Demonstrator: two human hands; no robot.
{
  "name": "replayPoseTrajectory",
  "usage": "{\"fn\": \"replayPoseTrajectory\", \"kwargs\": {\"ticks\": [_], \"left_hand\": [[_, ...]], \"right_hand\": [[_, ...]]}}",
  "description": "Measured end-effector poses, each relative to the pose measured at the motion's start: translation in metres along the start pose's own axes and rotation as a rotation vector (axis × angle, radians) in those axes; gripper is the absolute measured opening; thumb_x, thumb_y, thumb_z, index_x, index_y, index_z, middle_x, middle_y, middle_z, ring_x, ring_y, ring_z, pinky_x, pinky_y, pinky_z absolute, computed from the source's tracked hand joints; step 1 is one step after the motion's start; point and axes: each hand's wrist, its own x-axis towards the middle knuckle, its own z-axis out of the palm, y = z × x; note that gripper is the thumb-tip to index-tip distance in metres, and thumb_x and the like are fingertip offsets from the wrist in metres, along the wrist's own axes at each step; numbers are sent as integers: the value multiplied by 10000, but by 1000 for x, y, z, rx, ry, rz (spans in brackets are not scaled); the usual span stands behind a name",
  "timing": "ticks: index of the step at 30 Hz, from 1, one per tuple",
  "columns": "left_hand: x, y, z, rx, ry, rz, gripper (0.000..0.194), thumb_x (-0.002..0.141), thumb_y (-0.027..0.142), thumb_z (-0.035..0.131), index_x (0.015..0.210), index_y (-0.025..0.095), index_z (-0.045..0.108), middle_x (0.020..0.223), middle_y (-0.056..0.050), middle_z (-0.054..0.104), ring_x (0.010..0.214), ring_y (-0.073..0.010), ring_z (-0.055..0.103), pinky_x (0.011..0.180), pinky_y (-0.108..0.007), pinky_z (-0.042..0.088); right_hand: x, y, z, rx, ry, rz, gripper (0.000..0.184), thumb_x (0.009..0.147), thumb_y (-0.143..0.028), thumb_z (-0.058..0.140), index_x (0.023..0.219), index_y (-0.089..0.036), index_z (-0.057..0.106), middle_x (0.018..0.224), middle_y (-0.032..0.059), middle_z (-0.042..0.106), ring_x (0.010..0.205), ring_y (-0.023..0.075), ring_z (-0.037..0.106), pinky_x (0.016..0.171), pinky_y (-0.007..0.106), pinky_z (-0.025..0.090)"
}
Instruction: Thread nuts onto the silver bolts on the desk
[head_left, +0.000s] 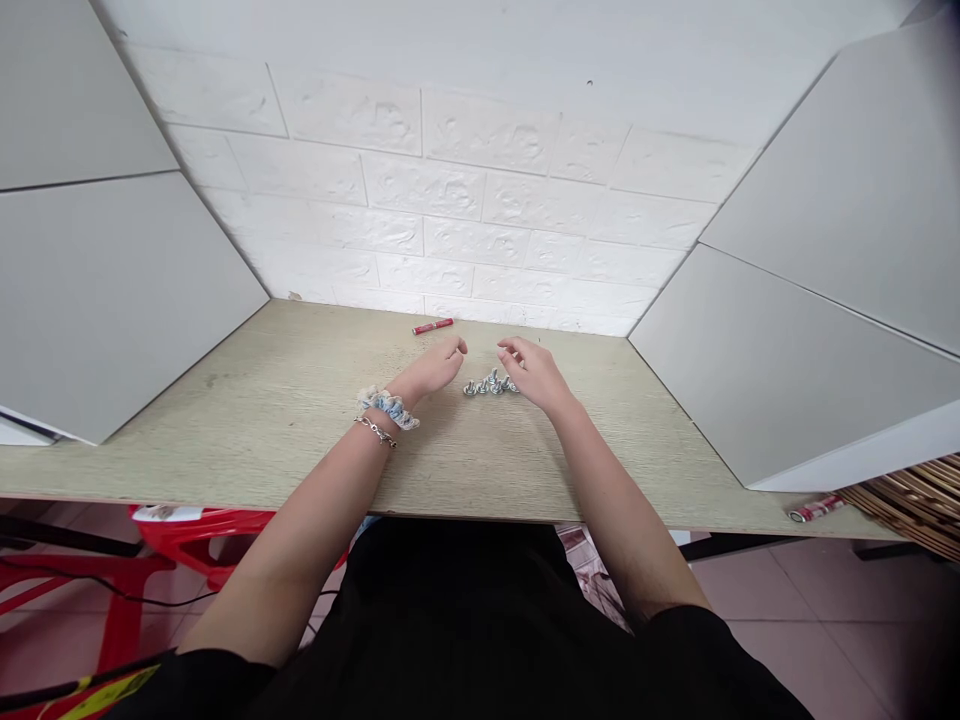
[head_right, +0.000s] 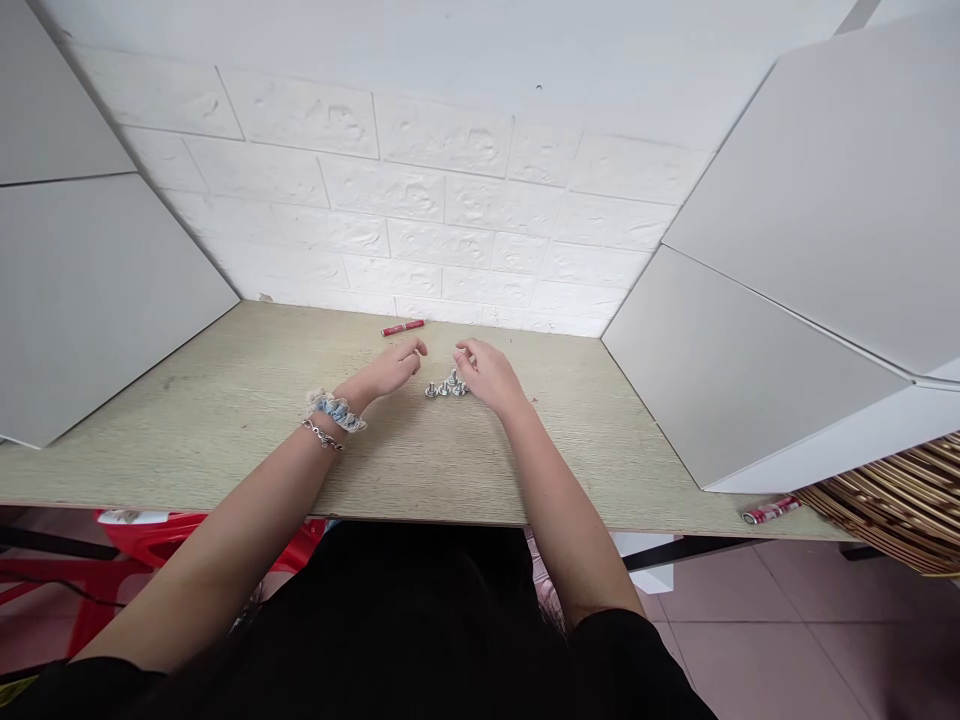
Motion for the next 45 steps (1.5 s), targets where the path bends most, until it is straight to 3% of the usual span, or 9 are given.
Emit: {"fn": "replayPoseTrajectory", "kwargs": {"ticks": [4,8,15,21,29,35,40,45], "left_hand": [[2,0,3,-66,24,57,320,878,305,322,1148,155,409,806,-38,574,746,-169,542,715,-303,427],[-3,9,5,-31,33,150,500,841,399,475,1262,167,340,816,-26,570,753,-165,550,723,-292,427],[-9,18,7,105,15,191,484,831,363,505,1283,230,394,921,-37,624,824,-180,588,724,-283,433],[-7,13,7,134,21,169,505,801,305,539,1283,221,413,926,-39,641,840,-185,598,735,-285,436],[-6,12,6,132,15,186,438,780,303,536,1203,193,506,868,-41,636,787,-173,579,699,-270,423],[-3,5,-1,120,-153,30,524,623,505,645,1024,171,604,831,-34,637,720,-173,572,602,-248,394],[-2,1,4,218,-237,36,274,647,402,602,810,184,632,795,-30,655,703,-169,559,575,-243,360],[-4,3,7,238,-210,81,230,702,348,512,800,185,642,740,-28,646,653,-156,546,545,-246,344]], "right_hand": [[1,0,2,-5,57,-54,279,851,-273,422,1052,-183,592,994,62,629,891,164,565,757,282,432],[1,-2,5,-44,63,-167,241,854,-278,448,981,-197,636,1002,58,624,956,173,553,863,307,405],[-1,-8,8,-72,-2,-219,204,852,-304,488,890,-228,674,1010,44,620,988,180,542,930,351,354],[-2,-11,10,-69,-25,-249,183,826,-300,515,885,-219,668,985,40,634,992,184,541,918,358,358],[0,-14,16,-89,-39,-257,181,831,-297,500,831,-220,663,983,46,622,969,185,539,921,363,344],[0,-13,11,-157,93,-193,140,806,-263,502,805,-212,632,973,44,628,954,191,539,957,378,288],[0,-9,8,-150,124,-145,140,805,-281,504,776,-216,624,986,41,628,963,198,535,993,417,230],[0,-10,12,-192,50,-137,164,808,-301,501,778,-217,639,1054,52,607,997,213,522,1005,461,193]]}}
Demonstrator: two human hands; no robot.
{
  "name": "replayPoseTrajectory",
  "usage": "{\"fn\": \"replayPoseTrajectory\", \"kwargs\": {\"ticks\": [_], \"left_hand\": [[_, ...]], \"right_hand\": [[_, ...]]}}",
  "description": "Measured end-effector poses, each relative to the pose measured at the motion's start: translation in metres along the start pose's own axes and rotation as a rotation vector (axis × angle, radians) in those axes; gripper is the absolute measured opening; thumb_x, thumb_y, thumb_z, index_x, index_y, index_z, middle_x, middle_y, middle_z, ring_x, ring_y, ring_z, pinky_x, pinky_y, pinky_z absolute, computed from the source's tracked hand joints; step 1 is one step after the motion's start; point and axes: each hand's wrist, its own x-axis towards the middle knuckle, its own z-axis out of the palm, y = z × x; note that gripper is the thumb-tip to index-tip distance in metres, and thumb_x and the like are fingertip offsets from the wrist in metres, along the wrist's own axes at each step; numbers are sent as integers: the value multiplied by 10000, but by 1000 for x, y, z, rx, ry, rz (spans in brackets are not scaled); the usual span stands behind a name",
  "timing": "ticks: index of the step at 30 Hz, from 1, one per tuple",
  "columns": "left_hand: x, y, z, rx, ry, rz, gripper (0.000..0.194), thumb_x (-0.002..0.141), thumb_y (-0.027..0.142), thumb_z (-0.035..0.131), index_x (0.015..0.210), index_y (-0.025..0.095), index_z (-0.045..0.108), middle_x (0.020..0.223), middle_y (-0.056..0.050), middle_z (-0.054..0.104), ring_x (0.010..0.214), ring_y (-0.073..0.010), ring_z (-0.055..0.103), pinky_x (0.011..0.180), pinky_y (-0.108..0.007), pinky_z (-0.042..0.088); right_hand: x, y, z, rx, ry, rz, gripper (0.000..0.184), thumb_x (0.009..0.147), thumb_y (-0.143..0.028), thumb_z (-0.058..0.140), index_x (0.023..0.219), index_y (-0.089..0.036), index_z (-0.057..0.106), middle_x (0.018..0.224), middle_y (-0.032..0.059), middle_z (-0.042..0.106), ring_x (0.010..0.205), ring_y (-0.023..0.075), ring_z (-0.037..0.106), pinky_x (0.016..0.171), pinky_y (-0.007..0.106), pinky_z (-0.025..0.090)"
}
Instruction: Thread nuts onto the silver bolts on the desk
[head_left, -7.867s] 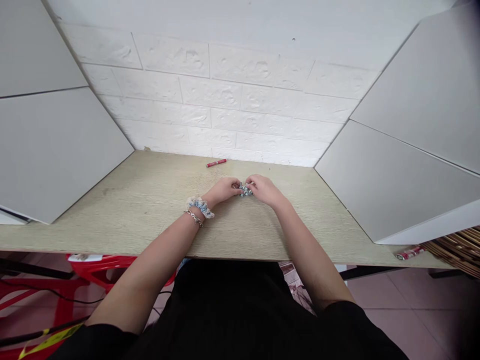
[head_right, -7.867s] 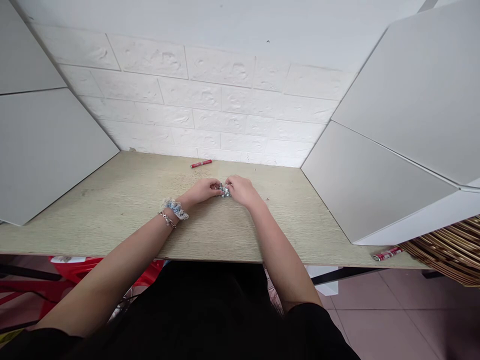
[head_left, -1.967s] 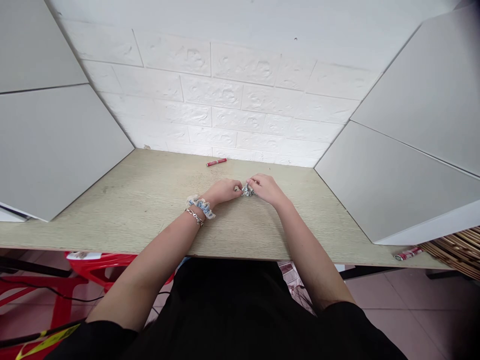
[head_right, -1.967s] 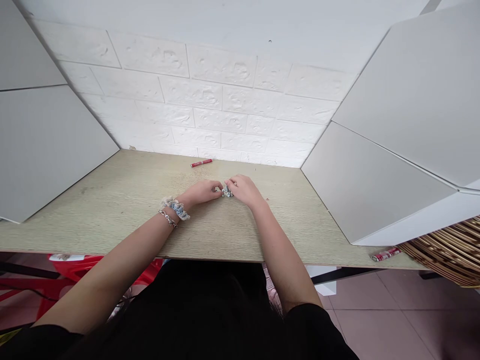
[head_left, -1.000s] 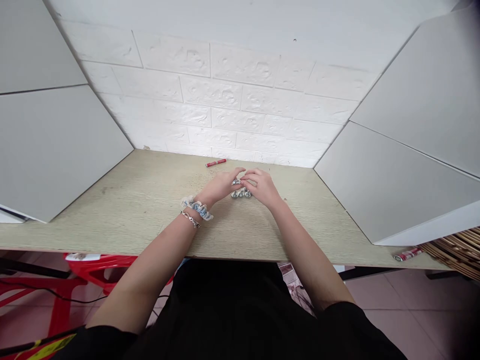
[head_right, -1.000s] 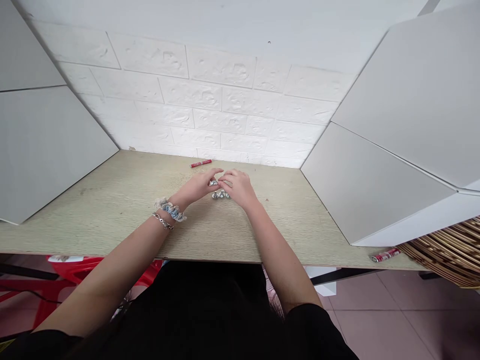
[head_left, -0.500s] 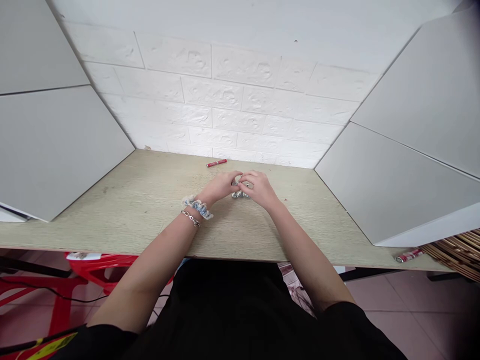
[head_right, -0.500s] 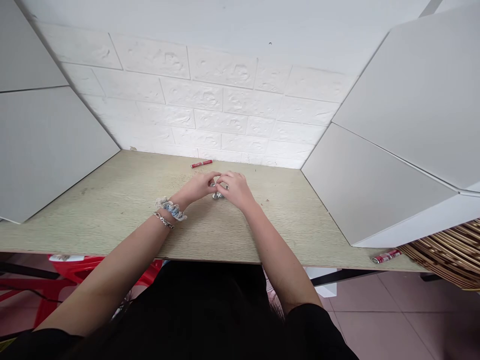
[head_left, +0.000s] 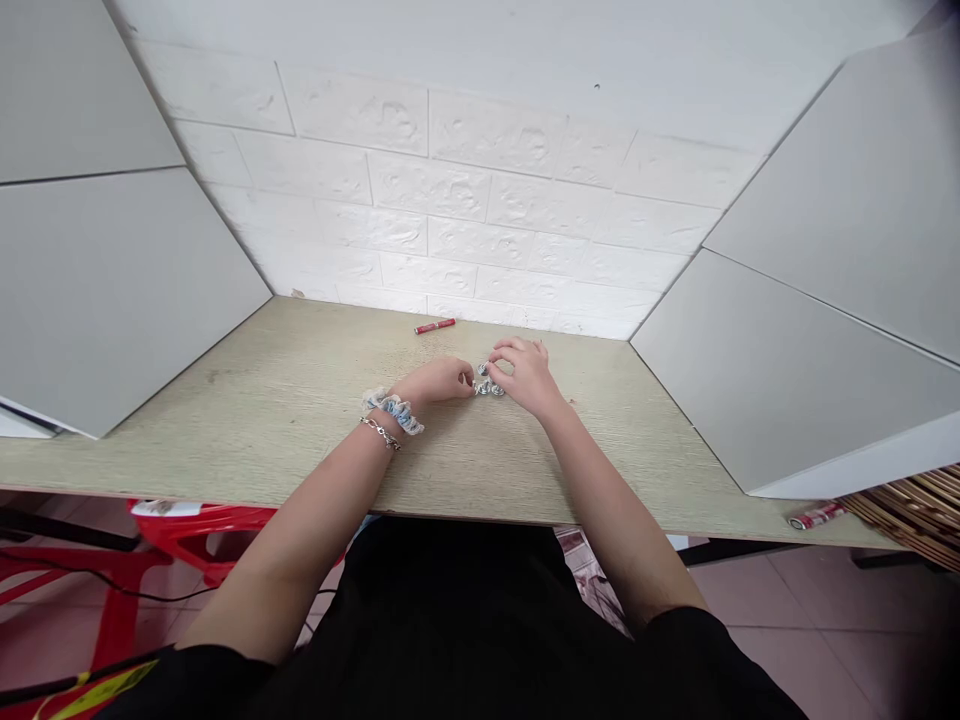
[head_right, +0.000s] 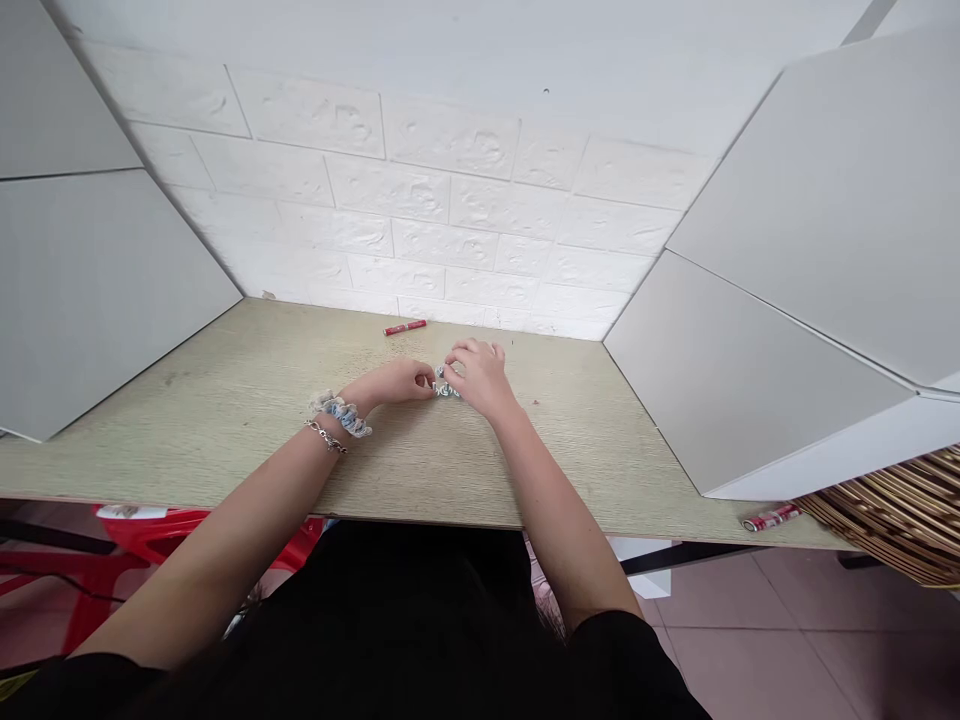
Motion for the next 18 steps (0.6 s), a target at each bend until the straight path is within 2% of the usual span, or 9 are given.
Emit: {"fn": "replayPoseTrajectory", "kwargs": {"ticks": [7,18], "left_hand": [[-1,2,-1,40,19,-4,218,703,281,490,825,186,645,729,-30,652,652,-161,549,548,-246,350],[-1,1,-1,31,16,0,206,699,281,474,778,187,640,701,-31,644,623,-163,542,524,-252,330]], "right_hand": [[1,-1,5,-17,-54,2,174,807,-298,485,770,-222,637,1100,60,589,1041,235,496,1018,526,140],[3,-3,8,-48,-104,0,164,801,-277,487,752,-213,630,1118,69,577,1064,237,481,1027,569,102]]}}
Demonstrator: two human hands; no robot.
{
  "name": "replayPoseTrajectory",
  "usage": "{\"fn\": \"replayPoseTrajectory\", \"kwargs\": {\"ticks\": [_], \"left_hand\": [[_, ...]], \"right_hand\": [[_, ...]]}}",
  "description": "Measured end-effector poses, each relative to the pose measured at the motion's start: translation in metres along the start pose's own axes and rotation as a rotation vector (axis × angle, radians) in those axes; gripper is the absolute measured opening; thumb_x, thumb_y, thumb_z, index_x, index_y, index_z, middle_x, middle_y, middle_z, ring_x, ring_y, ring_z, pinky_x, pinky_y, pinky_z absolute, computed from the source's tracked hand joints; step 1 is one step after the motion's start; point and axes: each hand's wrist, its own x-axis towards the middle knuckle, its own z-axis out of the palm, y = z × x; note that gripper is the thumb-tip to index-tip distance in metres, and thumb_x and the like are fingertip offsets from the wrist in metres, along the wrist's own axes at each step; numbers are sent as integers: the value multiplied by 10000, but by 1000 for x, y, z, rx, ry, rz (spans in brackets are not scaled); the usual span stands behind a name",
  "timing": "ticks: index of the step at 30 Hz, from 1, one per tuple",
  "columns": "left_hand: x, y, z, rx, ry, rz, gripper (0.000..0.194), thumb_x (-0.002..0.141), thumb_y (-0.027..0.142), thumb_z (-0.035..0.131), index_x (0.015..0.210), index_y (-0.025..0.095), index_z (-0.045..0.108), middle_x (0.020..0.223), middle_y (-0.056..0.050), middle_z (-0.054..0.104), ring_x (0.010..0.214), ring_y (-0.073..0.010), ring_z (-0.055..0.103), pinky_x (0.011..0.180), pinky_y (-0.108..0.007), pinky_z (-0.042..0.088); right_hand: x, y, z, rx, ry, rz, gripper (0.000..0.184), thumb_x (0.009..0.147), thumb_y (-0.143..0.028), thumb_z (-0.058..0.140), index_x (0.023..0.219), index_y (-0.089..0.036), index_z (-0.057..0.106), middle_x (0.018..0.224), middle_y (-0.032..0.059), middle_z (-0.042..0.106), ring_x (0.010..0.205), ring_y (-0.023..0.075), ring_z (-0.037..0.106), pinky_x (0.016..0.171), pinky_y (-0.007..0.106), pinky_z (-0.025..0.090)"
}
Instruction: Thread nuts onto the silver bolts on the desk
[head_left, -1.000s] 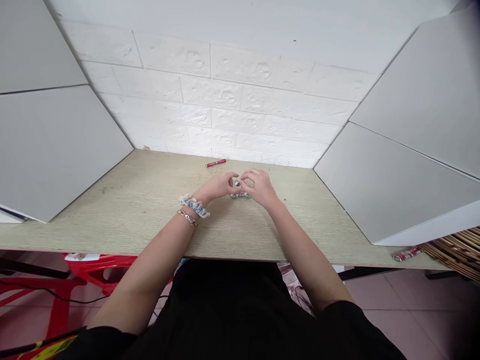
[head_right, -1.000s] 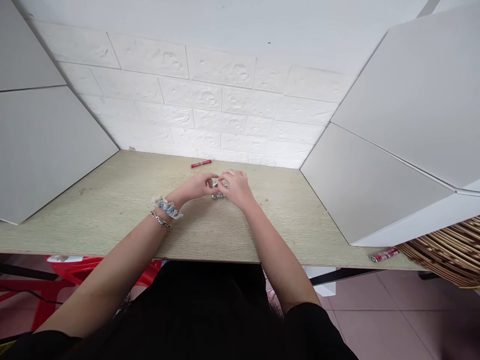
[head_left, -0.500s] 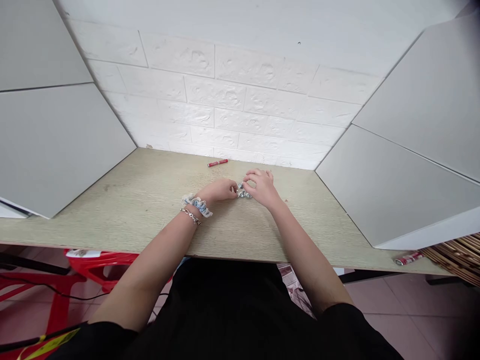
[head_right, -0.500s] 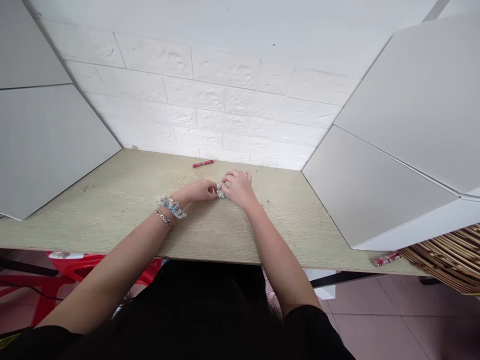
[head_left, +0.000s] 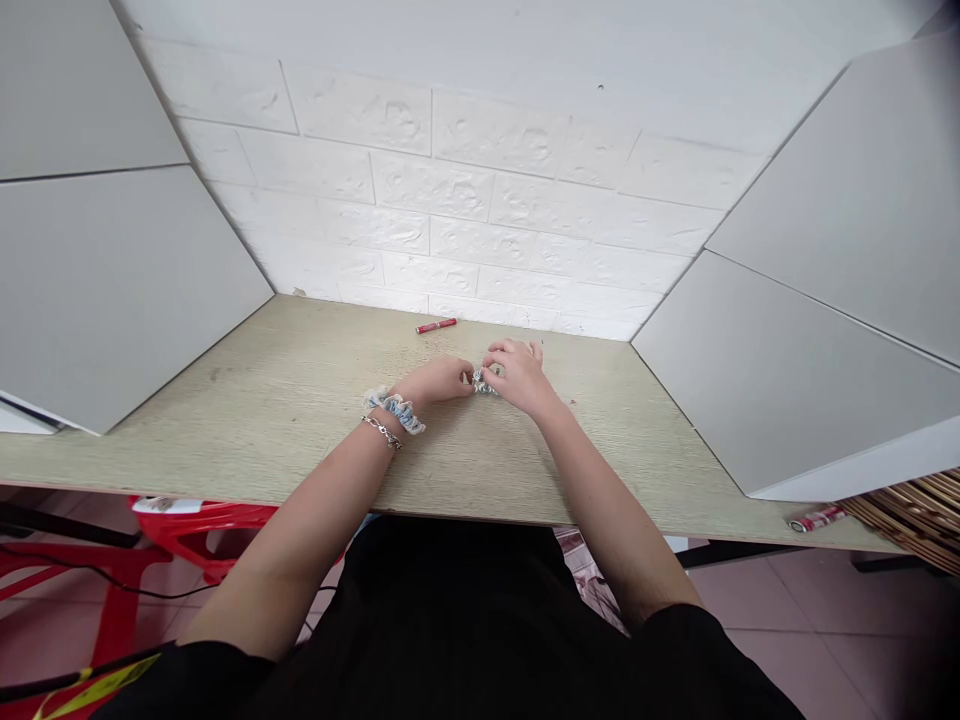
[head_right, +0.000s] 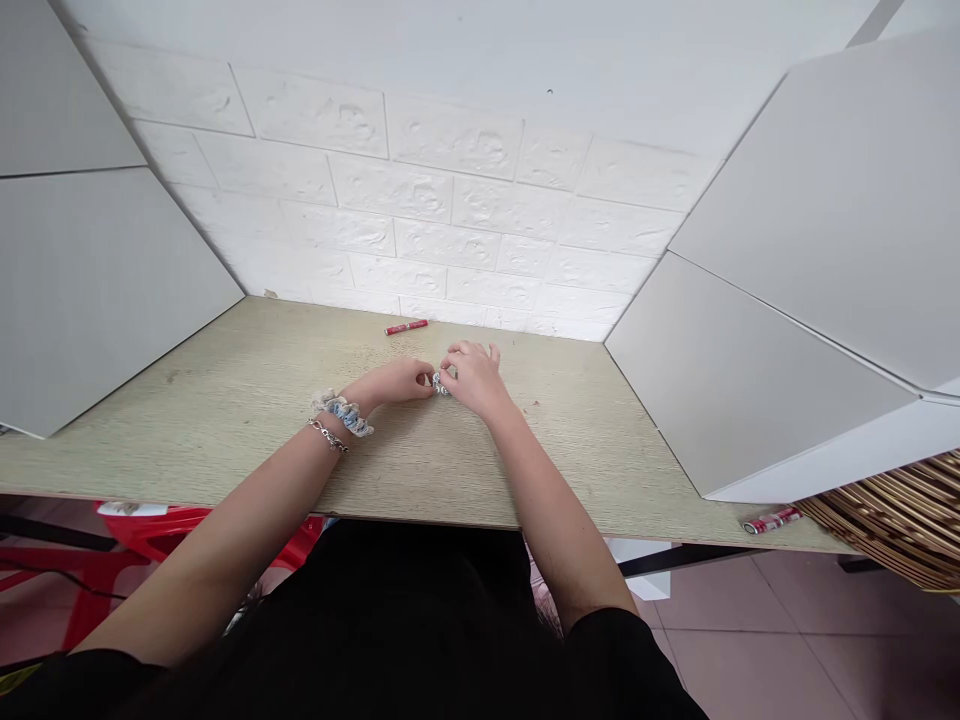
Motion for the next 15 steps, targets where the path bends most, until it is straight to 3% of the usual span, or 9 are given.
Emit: {"fn": "replayPoseTrajectory", "kwargs": {"ticks": [15], "left_hand": [[3,-3,1,13,-16,-14,244,714,310,496,851,187,656,779,-31,668,689,-165,567,554,-244,349]], "right_hand": [[0,-2,-2,-51,-51,19,191,803,-265,456,781,-213,639,1143,60,565,1095,227,464,1037,543,114]]}}
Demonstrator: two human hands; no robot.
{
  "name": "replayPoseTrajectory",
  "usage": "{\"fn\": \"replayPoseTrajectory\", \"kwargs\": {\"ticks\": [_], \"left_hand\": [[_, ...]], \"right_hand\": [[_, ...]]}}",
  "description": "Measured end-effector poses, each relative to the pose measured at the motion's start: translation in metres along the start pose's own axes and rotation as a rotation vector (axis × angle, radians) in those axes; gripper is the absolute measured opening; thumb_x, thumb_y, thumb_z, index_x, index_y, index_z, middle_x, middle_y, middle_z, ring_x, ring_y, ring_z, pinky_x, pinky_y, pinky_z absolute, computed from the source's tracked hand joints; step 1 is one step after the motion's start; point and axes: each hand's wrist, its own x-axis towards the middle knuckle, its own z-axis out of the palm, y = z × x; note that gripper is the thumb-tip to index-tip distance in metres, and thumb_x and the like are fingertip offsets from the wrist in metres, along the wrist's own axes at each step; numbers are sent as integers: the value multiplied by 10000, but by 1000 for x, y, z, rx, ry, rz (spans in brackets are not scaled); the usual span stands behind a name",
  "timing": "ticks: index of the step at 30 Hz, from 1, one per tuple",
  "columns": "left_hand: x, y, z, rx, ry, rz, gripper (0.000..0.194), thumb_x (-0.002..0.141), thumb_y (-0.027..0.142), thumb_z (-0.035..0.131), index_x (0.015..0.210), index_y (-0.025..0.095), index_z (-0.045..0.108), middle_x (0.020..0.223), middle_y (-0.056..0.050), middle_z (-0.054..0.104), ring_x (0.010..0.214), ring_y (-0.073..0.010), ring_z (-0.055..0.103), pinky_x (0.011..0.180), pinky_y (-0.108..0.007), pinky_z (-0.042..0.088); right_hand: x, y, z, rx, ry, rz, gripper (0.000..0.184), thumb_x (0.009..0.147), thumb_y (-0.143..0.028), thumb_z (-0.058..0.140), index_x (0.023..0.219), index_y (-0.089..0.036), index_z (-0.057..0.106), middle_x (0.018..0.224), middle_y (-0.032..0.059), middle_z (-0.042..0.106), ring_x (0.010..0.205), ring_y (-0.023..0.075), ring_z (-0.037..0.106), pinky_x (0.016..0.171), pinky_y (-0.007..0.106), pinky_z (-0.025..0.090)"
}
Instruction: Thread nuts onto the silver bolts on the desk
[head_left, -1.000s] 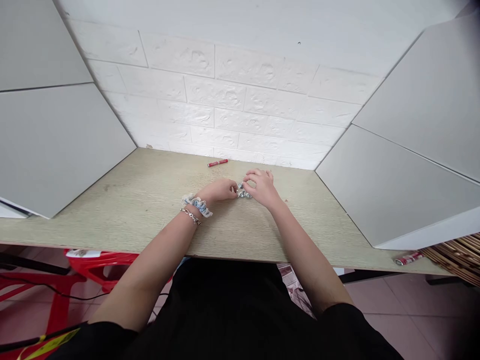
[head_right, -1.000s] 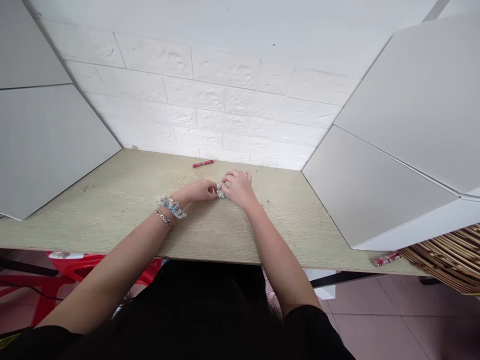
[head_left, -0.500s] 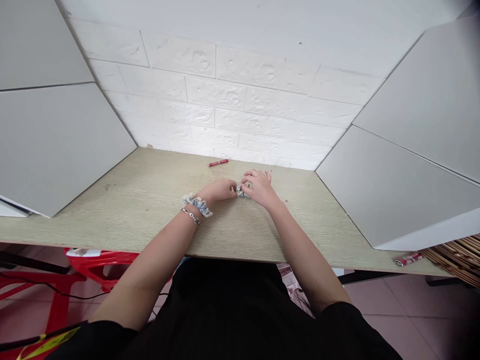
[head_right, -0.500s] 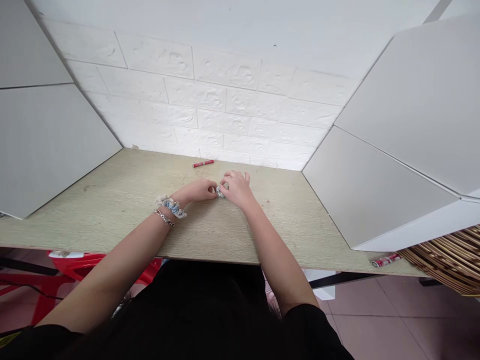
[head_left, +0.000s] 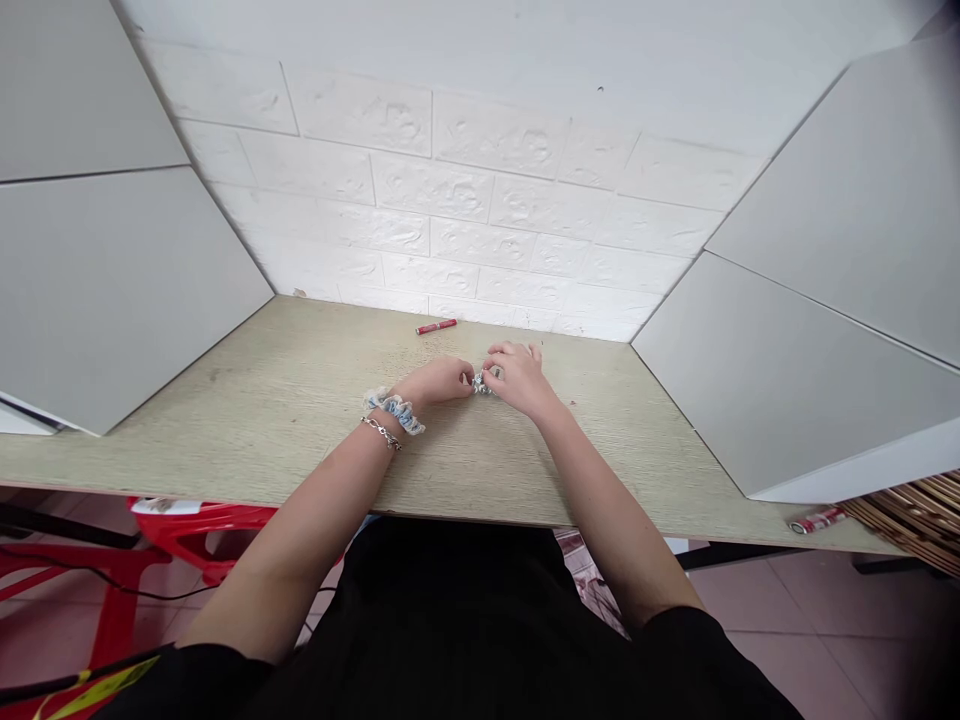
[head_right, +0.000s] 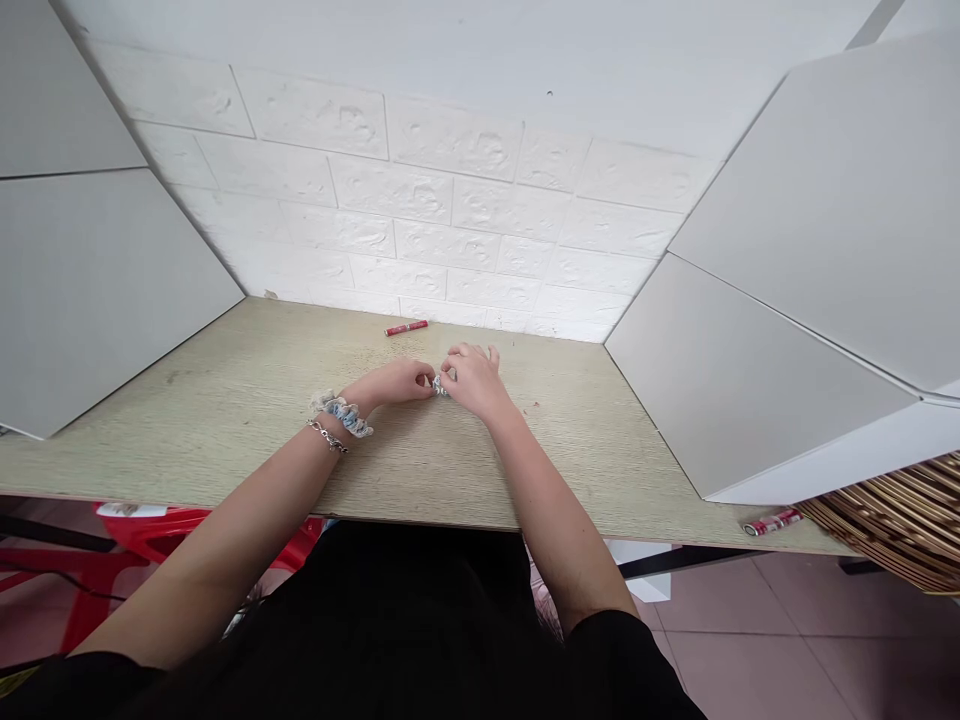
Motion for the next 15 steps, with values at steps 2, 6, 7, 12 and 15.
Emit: {"fn": "replayPoseTrajectory", "kwargs": {"ticks": [2,6,7,12,15], "left_hand": [[1,-1,0,3,-1,3,238,712,310,501,846,189,655,775,-29,667,688,-163,567,555,-242,347],[1,-1,1,4,-4,1,225,710,307,500,826,188,652,762,-28,664,678,-161,564,545,-242,338],[1,-1,1,6,-3,3,223,710,306,498,819,186,651,757,-28,664,672,-160,562,540,-243,333],[1,0,2,4,0,4,220,713,311,488,799,182,644,736,-28,660,656,-158,556,527,-246,323],[1,-1,2,5,-4,2,224,708,307,485,803,181,644,740,-29,660,656,-157,555,530,-246,325]], "right_hand": [[0,0,0,-4,-5,1,196,803,-264,452,787,-214,642,1145,60,564,1094,227,463,1037,541,115],[0,0,1,-15,-17,4,201,806,-264,451,803,-215,646,1137,61,563,1085,225,464,1037,535,117],[0,0,1,-17,-19,4,202,807,-264,450,807,-215,646,1137,61,562,1084,224,465,1037,533,119],[0,-1,1,-24,-18,6,202,809,-261,451,813,-213,647,1137,56,565,1084,220,469,1032,525,127],[0,-1,2,-31,-21,3,204,812,-261,450,822,-213,648,1128,60,571,1070,218,475,1027,515,140]]}}
